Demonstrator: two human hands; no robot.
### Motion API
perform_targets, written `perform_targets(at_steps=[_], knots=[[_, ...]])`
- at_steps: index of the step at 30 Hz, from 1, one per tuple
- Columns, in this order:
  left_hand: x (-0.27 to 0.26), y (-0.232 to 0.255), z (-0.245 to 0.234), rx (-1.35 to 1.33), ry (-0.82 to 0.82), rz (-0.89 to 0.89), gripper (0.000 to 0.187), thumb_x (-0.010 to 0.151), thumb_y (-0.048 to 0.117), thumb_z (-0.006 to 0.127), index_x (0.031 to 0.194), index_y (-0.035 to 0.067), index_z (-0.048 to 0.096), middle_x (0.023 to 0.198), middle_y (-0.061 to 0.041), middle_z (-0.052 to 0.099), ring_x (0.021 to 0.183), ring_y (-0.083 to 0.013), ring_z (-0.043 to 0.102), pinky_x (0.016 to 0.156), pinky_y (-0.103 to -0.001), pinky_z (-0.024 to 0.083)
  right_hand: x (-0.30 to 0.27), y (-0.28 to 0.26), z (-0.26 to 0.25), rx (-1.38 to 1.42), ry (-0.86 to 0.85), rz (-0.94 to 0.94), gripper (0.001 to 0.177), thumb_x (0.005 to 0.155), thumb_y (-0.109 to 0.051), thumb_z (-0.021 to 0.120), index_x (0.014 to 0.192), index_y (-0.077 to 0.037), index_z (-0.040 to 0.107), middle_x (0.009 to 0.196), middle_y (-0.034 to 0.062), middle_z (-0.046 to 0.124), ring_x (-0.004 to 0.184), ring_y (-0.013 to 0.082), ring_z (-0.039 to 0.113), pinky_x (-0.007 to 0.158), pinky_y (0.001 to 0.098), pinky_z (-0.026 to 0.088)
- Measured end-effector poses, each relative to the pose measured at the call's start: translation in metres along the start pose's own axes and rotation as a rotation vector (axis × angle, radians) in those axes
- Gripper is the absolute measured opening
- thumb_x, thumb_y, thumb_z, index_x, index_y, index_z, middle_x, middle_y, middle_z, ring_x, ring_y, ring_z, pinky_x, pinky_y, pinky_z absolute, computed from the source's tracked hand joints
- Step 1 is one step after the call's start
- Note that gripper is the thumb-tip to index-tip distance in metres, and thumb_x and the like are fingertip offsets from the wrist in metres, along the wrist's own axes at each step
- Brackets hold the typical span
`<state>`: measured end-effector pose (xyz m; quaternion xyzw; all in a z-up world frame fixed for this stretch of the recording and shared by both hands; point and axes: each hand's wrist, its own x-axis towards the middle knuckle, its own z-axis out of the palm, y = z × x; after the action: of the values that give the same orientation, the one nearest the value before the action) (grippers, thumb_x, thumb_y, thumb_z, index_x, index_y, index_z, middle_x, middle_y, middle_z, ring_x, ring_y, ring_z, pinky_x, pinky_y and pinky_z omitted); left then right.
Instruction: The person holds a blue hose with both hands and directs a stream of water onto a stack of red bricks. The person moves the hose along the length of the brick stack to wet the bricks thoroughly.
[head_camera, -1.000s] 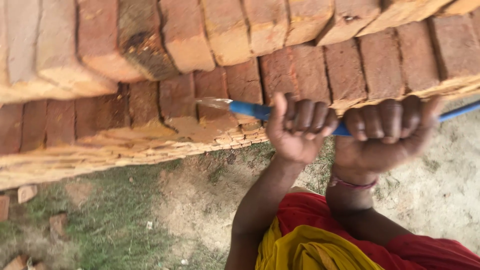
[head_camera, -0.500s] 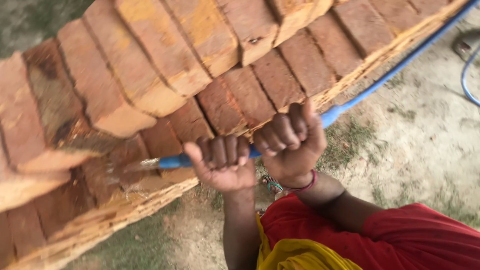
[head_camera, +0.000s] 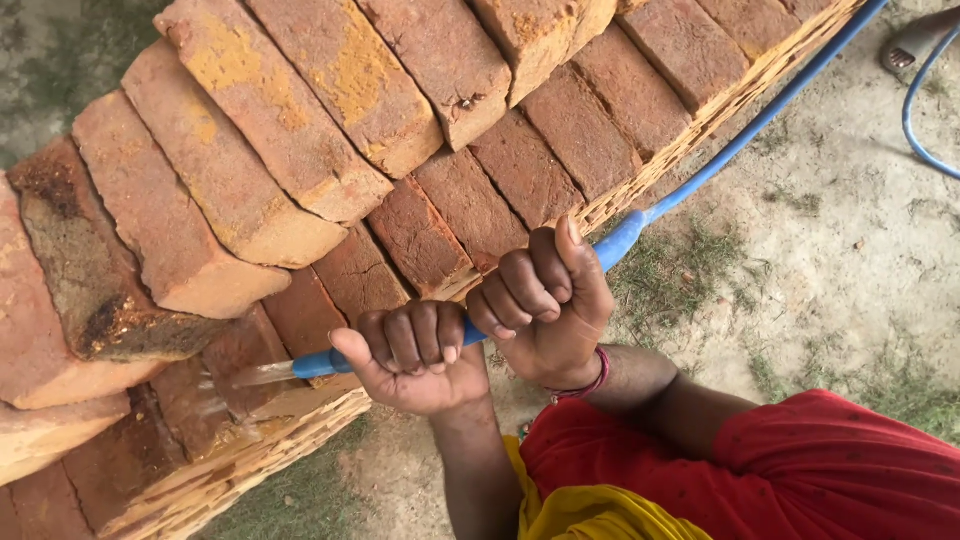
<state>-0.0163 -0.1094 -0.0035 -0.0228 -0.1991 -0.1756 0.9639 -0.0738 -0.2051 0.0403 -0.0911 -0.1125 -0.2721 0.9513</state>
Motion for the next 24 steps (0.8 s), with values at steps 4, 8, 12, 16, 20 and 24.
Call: perform_targets(at_steps=[4, 8, 12, 16, 20, 24], knots=[[-0.0002, -0.0012, 0.0031, -0.006, 0.013, 0.002, 0.052, 0.118, 0.047, 0.037, 0.075, 0.018, 0.038, 0.057, 0.005, 0.032, 0.054, -0.0105, 0.031, 0.056, -0.029, 0.042, -0.0004, -0.0004, 0.0016, -0.011, -0.001, 0.002, 0.05, 0.119, -0.039, 0.03, 0.075, -0.016, 0.04, 0.058, -0.0054, 0.035, 0.051, 0.0107, 0.029, 0.055, 0.0299, 0.038], [-0.0002, -0.0003, 0.0024, -0.025, -0.005, 0.004, 0.052, 0.117, 0.047, 0.036, 0.075, 0.018, 0.038, 0.057, 0.005, 0.032, 0.053, -0.0106, 0.031, 0.056, -0.029, 0.041, -0.0008, 0.0003, 0.0031, -0.023, -0.004, -0.006, 0.049, 0.119, -0.038, 0.031, 0.076, -0.016, 0.04, 0.059, -0.0055, 0.034, 0.052, 0.0105, 0.029, 0.055, 0.0298, 0.038], [-0.0007, 0.0002, 0.0012, -0.035, -0.003, 0.01, 0.051, 0.117, 0.047, 0.034, 0.075, 0.018, 0.038, 0.057, 0.005, 0.033, 0.052, -0.0106, 0.031, 0.056, -0.03, 0.041, -0.0013, 0.0029, -0.0006, -0.027, -0.018, -0.012, 0.049, 0.119, -0.038, 0.03, 0.077, -0.016, 0.04, 0.059, -0.0056, 0.034, 0.051, 0.0102, 0.029, 0.055, 0.03, 0.038], [-0.0004, 0.0016, -0.0005, -0.031, -0.005, 0.007, 0.052, 0.118, 0.048, 0.033, 0.075, 0.019, 0.038, 0.058, 0.005, 0.034, 0.053, -0.0105, 0.032, 0.057, -0.03, 0.041, -0.0012, 0.0032, -0.0009, -0.043, -0.022, -0.02, 0.049, 0.119, -0.039, 0.029, 0.077, -0.017, 0.039, 0.059, -0.0056, 0.034, 0.051, 0.0101, 0.028, 0.055, 0.0301, 0.038], [0.0018, 0.0033, -0.0019, -0.035, -0.024, 0.006, 0.052, 0.118, 0.047, 0.032, 0.075, 0.019, 0.038, 0.058, 0.005, 0.034, 0.053, -0.01, 0.032, 0.057, -0.03, 0.041, 0.0002, 0.0063, -0.002, -0.053, -0.029, -0.021, 0.049, 0.119, -0.039, 0.029, 0.077, -0.017, 0.039, 0.059, -0.0055, 0.034, 0.051, 0.0104, 0.028, 0.055, 0.0304, 0.038], [0.0033, 0.0059, 0.0012, -0.041, -0.007, 0.012, 0.053, 0.119, 0.046, 0.032, 0.074, 0.018, 0.038, 0.058, 0.005, 0.034, 0.053, -0.0097, 0.032, 0.056, -0.029, 0.041, 0.0004, 0.0092, -0.0013, -0.052, -0.024, -0.016, 0.05, 0.12, -0.04, 0.028, 0.076, -0.017, 0.039, 0.059, -0.0053, 0.034, 0.052, 0.0109, 0.029, 0.055, 0.0306, 0.038]])
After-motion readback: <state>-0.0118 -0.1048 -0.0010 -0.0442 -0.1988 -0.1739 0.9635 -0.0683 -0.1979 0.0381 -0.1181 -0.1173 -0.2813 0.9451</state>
